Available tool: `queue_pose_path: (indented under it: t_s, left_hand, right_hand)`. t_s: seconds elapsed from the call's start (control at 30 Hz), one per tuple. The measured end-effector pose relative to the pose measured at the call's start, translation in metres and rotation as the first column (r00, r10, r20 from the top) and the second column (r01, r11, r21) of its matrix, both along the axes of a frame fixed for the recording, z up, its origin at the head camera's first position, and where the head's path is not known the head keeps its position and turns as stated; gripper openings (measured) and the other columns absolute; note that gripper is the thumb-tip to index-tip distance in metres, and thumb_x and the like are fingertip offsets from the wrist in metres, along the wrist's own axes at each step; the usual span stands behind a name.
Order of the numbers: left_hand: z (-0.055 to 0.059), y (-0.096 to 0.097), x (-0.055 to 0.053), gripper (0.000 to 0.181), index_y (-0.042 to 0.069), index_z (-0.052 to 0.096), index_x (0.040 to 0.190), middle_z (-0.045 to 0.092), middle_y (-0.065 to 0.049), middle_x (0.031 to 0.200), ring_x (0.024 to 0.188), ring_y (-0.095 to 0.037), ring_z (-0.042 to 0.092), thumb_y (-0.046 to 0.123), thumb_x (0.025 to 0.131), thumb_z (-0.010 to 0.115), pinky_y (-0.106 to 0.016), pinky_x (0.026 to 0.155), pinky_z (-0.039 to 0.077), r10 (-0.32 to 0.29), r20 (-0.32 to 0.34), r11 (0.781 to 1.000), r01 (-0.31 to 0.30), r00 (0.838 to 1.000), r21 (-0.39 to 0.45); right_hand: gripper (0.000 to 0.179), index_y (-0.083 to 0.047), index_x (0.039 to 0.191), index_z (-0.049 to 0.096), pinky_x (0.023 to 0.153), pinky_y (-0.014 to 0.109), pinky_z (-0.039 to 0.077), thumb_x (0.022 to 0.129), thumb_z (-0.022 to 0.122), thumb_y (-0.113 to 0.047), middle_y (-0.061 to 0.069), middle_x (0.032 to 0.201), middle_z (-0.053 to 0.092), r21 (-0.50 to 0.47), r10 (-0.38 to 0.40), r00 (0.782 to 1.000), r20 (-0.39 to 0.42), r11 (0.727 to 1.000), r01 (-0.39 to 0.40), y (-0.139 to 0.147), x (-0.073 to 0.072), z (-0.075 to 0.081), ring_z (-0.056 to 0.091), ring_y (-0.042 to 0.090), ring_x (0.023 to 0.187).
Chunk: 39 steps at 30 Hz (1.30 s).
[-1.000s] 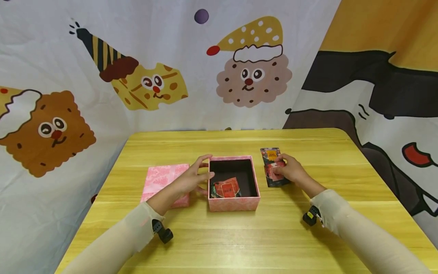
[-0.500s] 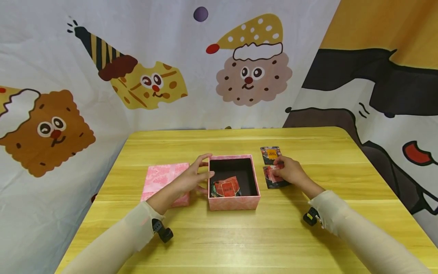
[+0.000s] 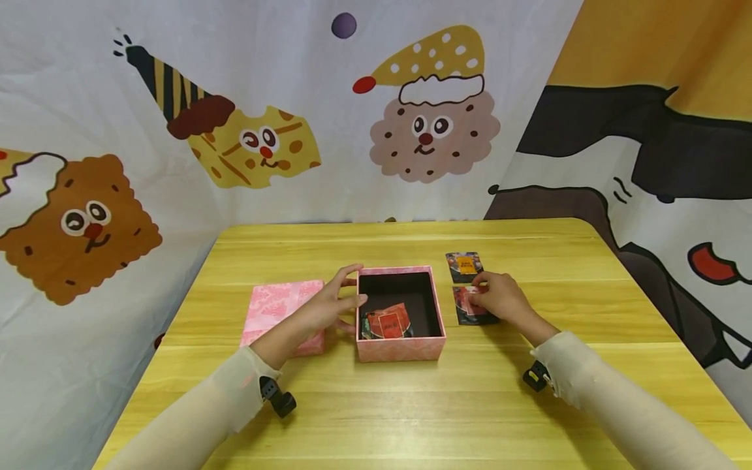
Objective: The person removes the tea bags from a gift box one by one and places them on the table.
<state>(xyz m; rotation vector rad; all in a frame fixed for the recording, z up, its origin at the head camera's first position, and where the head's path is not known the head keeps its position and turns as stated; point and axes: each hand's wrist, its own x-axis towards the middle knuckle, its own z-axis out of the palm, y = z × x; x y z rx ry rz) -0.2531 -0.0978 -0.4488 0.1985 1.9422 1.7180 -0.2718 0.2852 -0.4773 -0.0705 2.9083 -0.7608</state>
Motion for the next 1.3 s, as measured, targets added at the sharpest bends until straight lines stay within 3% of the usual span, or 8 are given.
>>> queue_pose_path:
  t_s: [0.37, 0.47, 0.63, 0.9, 1.17, 1.3]
  left_hand:
    - [-0.001, 0.0, 0.0, 0.068, 0.036, 0.026, 0.16, 0.019, -0.018, 0.164, 0.13, -0.05, 0.053, 0.015, 0.105, 0.061, -0.05, 0.07, 0.064, -0.002, -0.008, 1.0, 0.002, 1.0, 0.002]
    - [-0.001, 0.0, 0.0, 0.068, 0.037, 0.027, 0.16, 0.019, -0.018, 0.165, 0.131, -0.05, 0.052, 0.015, 0.105, 0.062, -0.05, 0.071, 0.064, -0.004, -0.006, 1.0, 0.004, 1.0, 0.005]
    - [-0.001, -0.001, 0.0, 0.069, 0.036, 0.026, 0.16, 0.018, -0.019, 0.165, 0.132, -0.051, 0.051, 0.017, 0.105, 0.062, -0.05, 0.071, 0.064, -0.009, -0.012, 1.0, 0.009, 1.0, 0.006]
    - [-0.002, -0.001, 0.0, 0.069, 0.038, 0.028, 0.159, 0.02, -0.017, 0.165, 0.131, -0.05, 0.053, 0.019, 0.104, 0.065, -0.05, 0.071, 0.064, -0.003, 0.0, 1.0, 0.003, 1.0, 0.01]
    - [-0.002, -0.001, -0.001, 0.07, 0.037, 0.027, 0.159, 0.019, -0.017, 0.165, 0.132, -0.05, 0.052, 0.02, 0.104, 0.065, -0.05, 0.071, 0.064, -0.01, 0.001, 1.0, 0.009, 1.0, 0.016]
    - [-0.002, -0.001, -0.001, 0.07, 0.038, 0.027, 0.159, 0.019, -0.017, 0.165, 0.132, -0.05, 0.052, 0.02, 0.104, 0.065, -0.05, 0.071, 0.064, -0.009, 0.004, 1.0, 0.009, 1.0, 0.015]
  right_hand:
    - [0.037, 0.005, 0.119, 0.066, 0.082, 0.049, 0.054, 0.095, 0.074, -0.022, 0.027, 0.115, 0.07, -0.056, -0.034, 0.998, -0.049, 0.998, 0.031, -0.002, 0.005, 0.005, 0.065, 0.034, 0.096]
    - [0.033, 0.003, 0.117, 0.065, 0.083, 0.05, 0.055, 0.095, 0.073, -0.02, 0.027, 0.116, 0.069, -0.079, -0.042, 0.997, -0.07, 0.996, 0.036, -0.004, 0.007, 0.006, 0.065, 0.037, 0.101]
    - [0.028, 0.002, 0.115, 0.065, 0.083, 0.053, 0.058, 0.096, 0.072, -0.018, 0.027, 0.117, 0.068, -0.11, -0.019, 0.995, -0.1, 0.994, 0.008, -0.01, 0.01, 0.008, 0.067, 0.043, 0.109]
    - [0.025, 0.0, 0.112, 0.066, 0.08, 0.051, 0.059, 0.094, 0.073, -0.016, 0.025, 0.11, 0.071, -0.131, 0.003, 0.988, -0.157, 0.991, -0.024, -0.019, 0.011, 0.01, 0.071, 0.04, 0.1]
    - [0.031, 0.001, 0.119, 0.063, 0.06, 0.031, 0.057, 0.095, 0.073, -0.016, 0.024, 0.112, 0.071, -0.224, -0.02, 0.993, -0.113, 0.975, -0.006, -0.026, 0.014, 0.013, 0.075, 0.028, 0.086]
    - [0.032, 0.002, 0.122, 0.061, 0.056, 0.028, 0.058, 0.096, 0.072, -0.014, 0.024, 0.114, 0.071, -0.295, -0.027, 0.996, -0.087, 0.955, 0.0, -0.029, 0.015, 0.013, 0.075, 0.024, 0.08]
